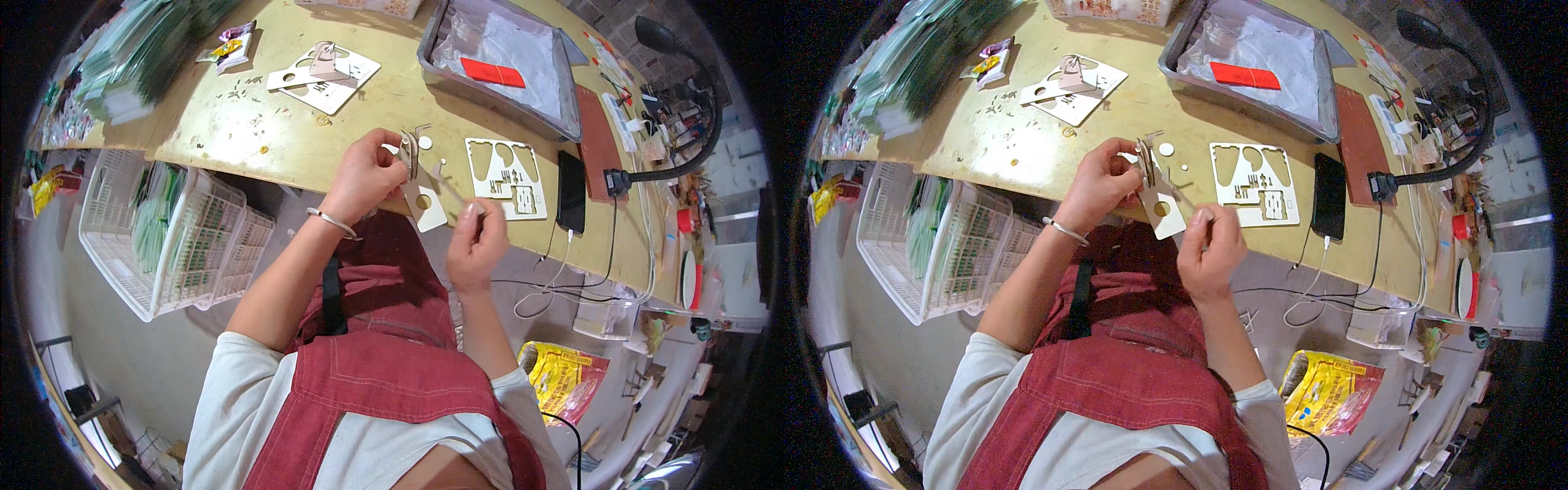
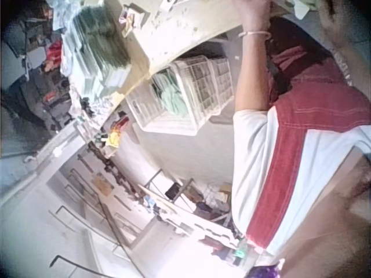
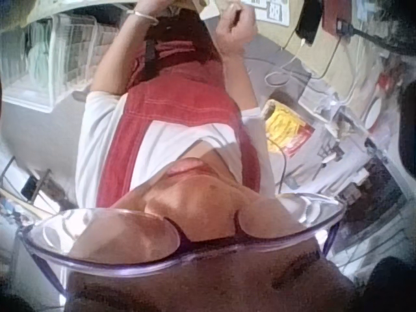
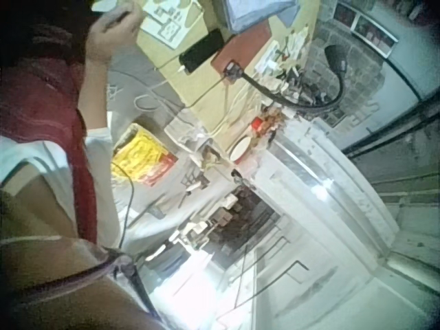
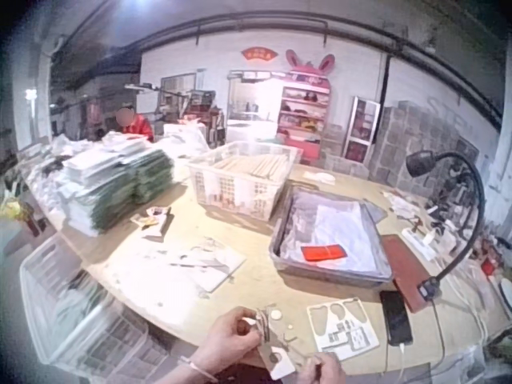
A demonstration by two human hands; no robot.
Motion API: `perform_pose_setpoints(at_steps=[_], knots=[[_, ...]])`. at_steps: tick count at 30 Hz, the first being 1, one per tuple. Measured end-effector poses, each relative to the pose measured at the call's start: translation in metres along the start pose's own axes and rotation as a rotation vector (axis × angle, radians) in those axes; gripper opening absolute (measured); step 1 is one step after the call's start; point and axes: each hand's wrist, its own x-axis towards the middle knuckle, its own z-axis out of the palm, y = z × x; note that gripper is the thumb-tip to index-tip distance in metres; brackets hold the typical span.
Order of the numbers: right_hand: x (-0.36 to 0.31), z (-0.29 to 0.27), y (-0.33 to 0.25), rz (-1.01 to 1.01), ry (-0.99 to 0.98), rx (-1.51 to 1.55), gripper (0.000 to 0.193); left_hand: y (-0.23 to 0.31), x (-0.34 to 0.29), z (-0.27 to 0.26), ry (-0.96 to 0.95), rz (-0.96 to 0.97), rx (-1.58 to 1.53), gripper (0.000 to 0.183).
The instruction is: The person assembles small white plastic or paper craft components on a cluttered workbench. They detach pieces from a plastic sprue, fit them into a base frame, and repeatedly adjust and test the fit of the parts. The workspace contains baskets, tools, and other craft materials.
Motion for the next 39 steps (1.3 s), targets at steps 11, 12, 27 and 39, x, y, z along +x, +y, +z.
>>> perform_pose_setpoints(at_steps=[11,12,27,39], knots=[[0.114,0.044,-0.023,0.056,-0.193,0.377,0.021,-0.002,0.004,-0.002,-0.004,0.015,0.006,0.037],[0.115,0.046,-0.019,0.076,-0.235,0.388,0.021,-0.003,0.003,-0.002,0.000,0.018,0.016,0.037],[0.102,0.046,-0.004,0.100,-0.301,0.380,0.022,-0.003,0.003,-0.003,-0.017,-0.006,0.001,0.038],[0.068,0.034,-0.005,0.167,-0.237,0.496,0.025,0.001,-0.004,-0.001,-0.014,0.028,-0.051,0.053]])
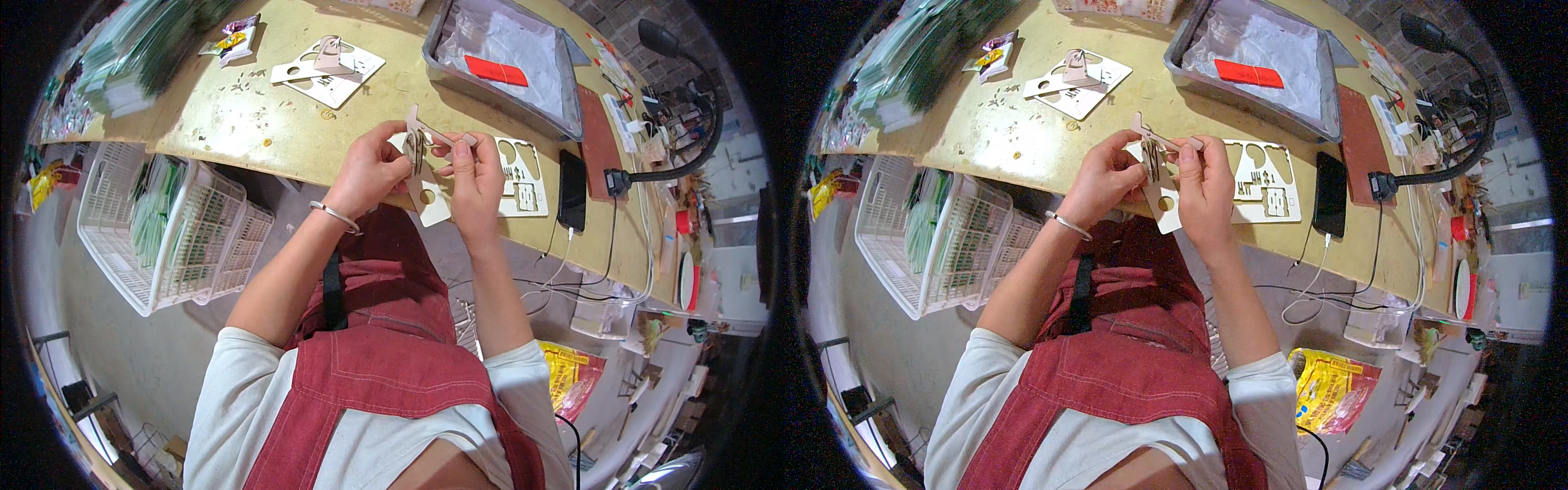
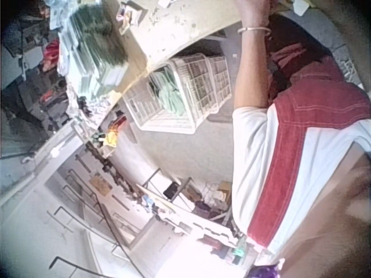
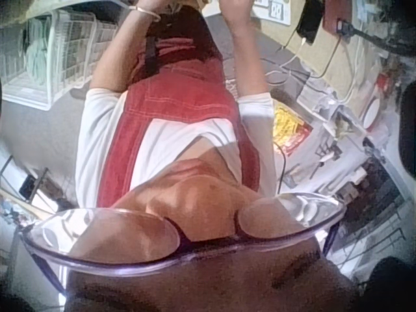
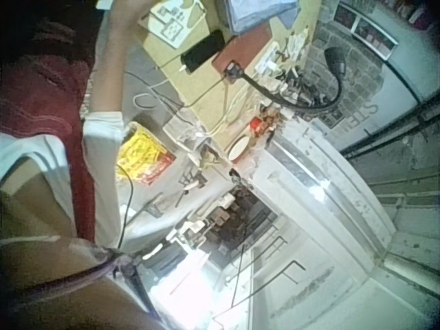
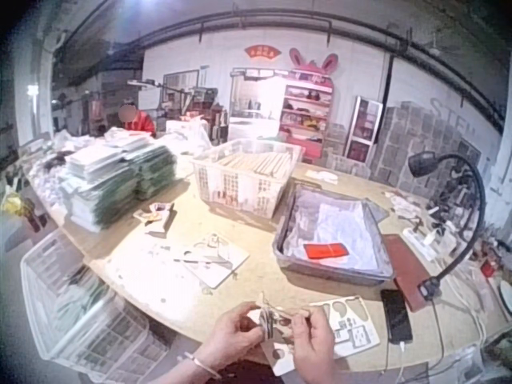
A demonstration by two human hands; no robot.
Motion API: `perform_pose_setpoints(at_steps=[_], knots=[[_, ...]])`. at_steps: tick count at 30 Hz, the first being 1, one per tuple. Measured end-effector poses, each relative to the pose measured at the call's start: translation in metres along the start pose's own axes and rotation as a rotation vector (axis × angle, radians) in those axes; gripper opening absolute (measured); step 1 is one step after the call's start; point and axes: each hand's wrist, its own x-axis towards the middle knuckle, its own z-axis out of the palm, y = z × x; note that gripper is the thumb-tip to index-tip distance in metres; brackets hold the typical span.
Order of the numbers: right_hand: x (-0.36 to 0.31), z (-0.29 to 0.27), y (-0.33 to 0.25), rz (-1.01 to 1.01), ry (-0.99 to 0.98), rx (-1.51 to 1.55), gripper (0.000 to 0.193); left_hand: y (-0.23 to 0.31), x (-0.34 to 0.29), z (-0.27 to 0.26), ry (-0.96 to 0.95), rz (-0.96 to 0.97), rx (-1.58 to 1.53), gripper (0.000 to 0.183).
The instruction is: The person assembles small white plastic or paper craft components on a cluttered workbench. They detach pieces from a plastic sprue, fit them into a base frame, and repeatedly adjust and test the fit of the parts. The workspace contains baskets, tools, and other craft materials.
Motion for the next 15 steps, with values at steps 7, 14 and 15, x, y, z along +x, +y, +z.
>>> perform_pose_setpoints(at_steps=[7,14,15], knots=[[-0.005,0.003,0.006,-0.003,0.012,0.033,0.027,0.000,-0.001,-0.004,-0.049,0.035,0.052,0.056],[-0.020,0.000,0.003,-0.155,0.156,-0.158,0.017,0.001,-0.001,-0.001,-0.053,0.015,0.044,0.058],[-0.028,-0.005,-0.004,-0.222,0.173,-0.310,0.015,-0.001,-0.001,-0.003,-0.046,0.024,0.054,0.059]])
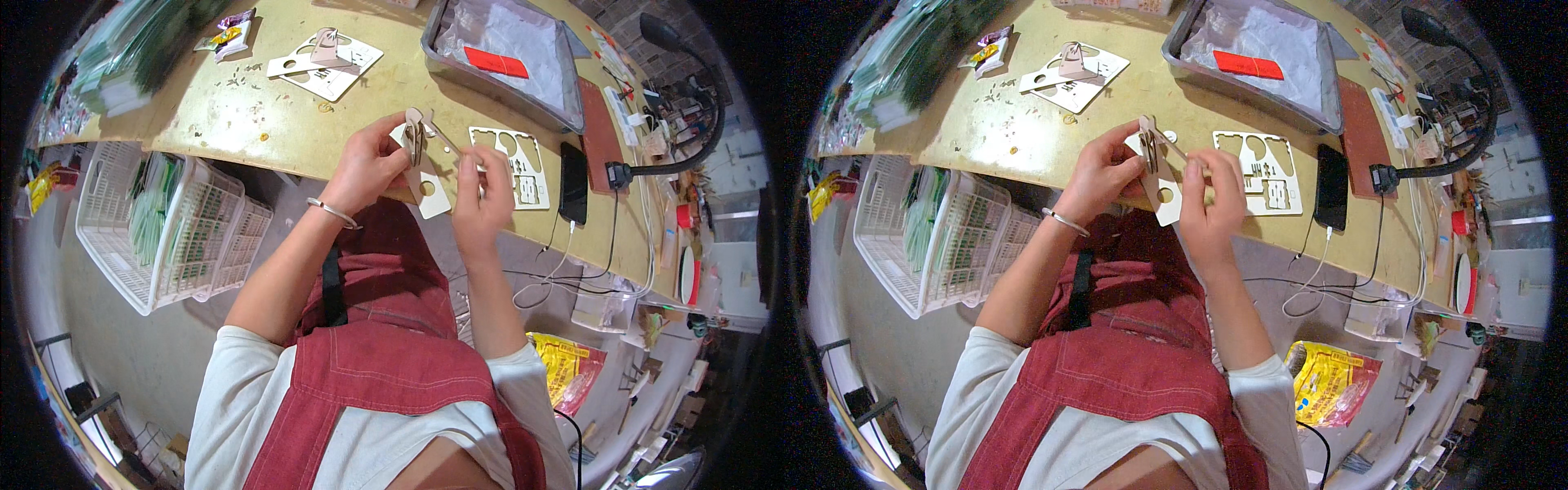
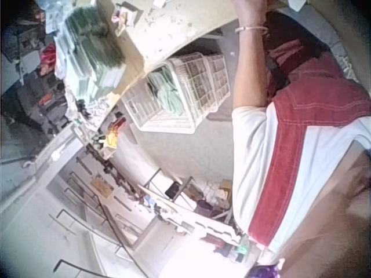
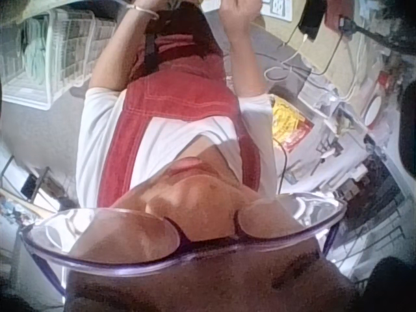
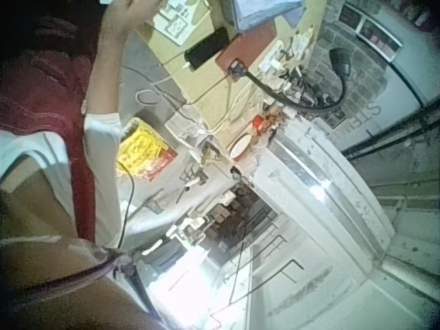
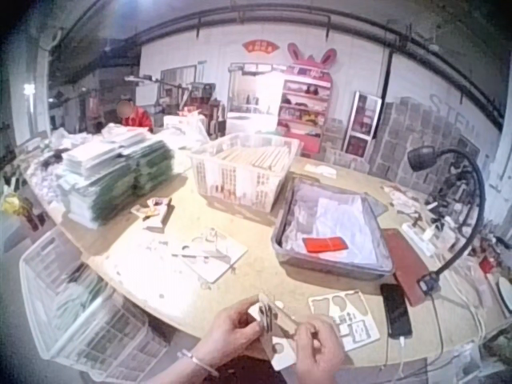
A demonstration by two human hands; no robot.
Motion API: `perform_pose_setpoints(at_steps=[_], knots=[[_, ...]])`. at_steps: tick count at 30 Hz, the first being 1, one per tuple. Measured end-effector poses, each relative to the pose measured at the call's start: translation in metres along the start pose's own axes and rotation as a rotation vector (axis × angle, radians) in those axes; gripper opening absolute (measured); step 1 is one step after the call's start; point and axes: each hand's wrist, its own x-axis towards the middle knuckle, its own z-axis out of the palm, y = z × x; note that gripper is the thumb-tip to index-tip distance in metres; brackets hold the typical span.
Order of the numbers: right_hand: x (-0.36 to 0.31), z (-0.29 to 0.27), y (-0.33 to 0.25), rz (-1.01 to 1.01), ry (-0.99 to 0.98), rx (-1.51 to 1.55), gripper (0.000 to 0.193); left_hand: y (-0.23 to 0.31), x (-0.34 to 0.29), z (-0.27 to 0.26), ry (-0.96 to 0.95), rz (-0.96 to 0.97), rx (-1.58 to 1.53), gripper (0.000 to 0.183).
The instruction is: The person assembles small white plastic or paper craft components on a cluttered workbench. They detach pieces from a plastic sprue, fit them into a base frame, and repeatedly adjust and test the fit of the parts. The workspace contains baskets, tools, and other craft materials.
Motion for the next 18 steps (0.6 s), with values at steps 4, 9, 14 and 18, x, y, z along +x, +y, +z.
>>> perform_pose_setpoints(at_steps=[4,9,14,18], knots=[[-0.034,-0.018,-0.009,-0.008,-0.030,-0.180,0.012,0.000,0.000,0.000,0.003,-0.015,0.017,0.060],[-0.051,-0.016,0.000,0.039,-0.025,-0.262,0.014,-0.001,0.002,0.001,-0.007,-0.004,0.002,0.061],[-0.044,-0.008,0.002,0.002,-0.053,-0.223,0.014,-0.001,0.002,-0.001,-0.010,-0.007,0.004,0.059],[-0.044,-0.003,0.008,-0.031,-0.047,-0.217,0.013,-0.006,0.005,-0.002,-0.019,0.006,0.023,0.059]])
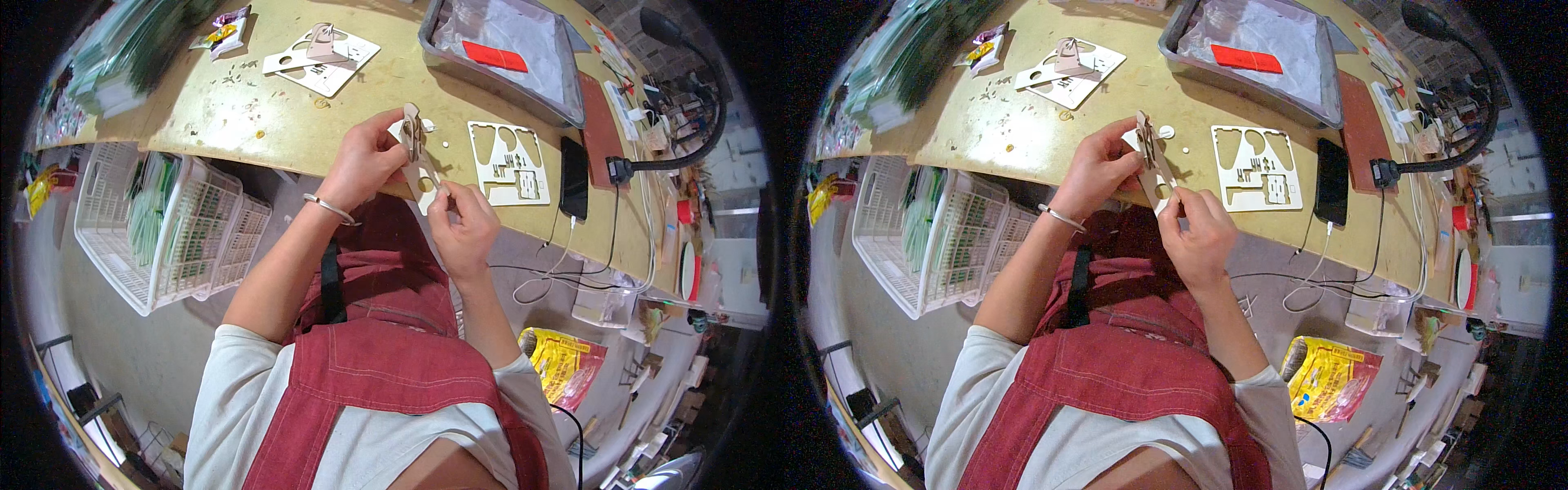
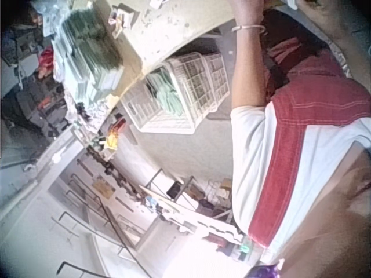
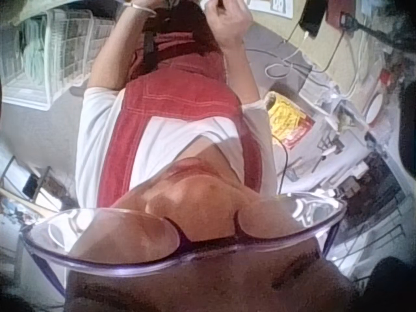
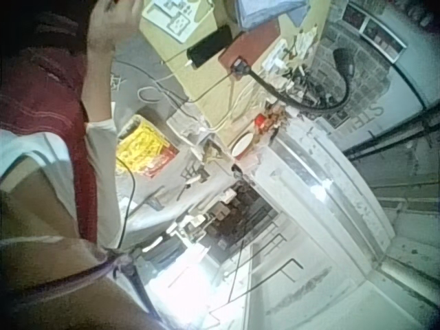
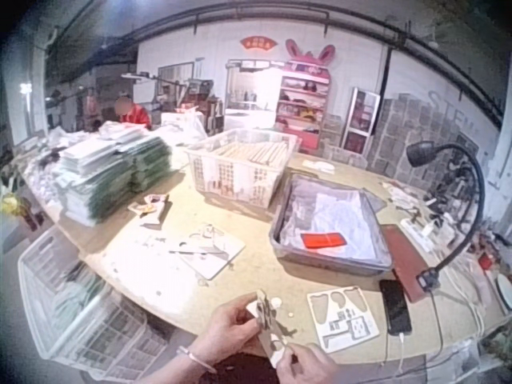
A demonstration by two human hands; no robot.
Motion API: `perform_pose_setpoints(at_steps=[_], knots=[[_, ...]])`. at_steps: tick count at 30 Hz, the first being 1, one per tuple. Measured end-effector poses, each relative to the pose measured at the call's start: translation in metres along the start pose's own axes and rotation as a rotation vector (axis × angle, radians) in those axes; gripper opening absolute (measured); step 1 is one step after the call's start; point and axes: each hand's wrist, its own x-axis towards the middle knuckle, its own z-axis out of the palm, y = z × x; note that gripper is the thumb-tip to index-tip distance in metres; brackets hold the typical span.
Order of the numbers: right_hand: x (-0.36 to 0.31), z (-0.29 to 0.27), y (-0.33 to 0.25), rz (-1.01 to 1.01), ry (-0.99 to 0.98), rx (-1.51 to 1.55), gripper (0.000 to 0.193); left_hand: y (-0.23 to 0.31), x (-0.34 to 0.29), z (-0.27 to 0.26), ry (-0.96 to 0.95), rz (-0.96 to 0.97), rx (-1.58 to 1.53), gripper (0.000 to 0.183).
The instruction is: The person assembles small white plastic or paper craft components on a cluttered workbench. They detach pieces from a plastic sprue, fit them into a base frame, and repeatedly adjust and test the fit of the parts. The workspace contains baskets, tools, and other craft materials.
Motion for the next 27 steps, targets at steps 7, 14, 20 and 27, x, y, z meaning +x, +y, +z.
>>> perform_pose_setpoints(at_steps=[7,14,20,27], knots=[[0.006,0.010,0.000,-0.021,-0.025,-0.070,0.013,0.003,-0.003,0.001,0.001,-0.021,-0.036,0.058],[0.013,0.020,-0.001,-0.033,-0.009,-0.069,0.013,-0.002,0.000,0.000,0.003,-0.021,-0.019,0.059],[0.011,0.019,-0.001,-0.051,0.008,-0.052,0.013,0.002,-0.001,0.001,0.012,-0.039,-0.019,0.058],[0.012,0.016,-0.001,-0.086,0.004,-0.074,0.014,0.001,0.000,0.000,-0.011,-0.034,-0.016,0.054]])
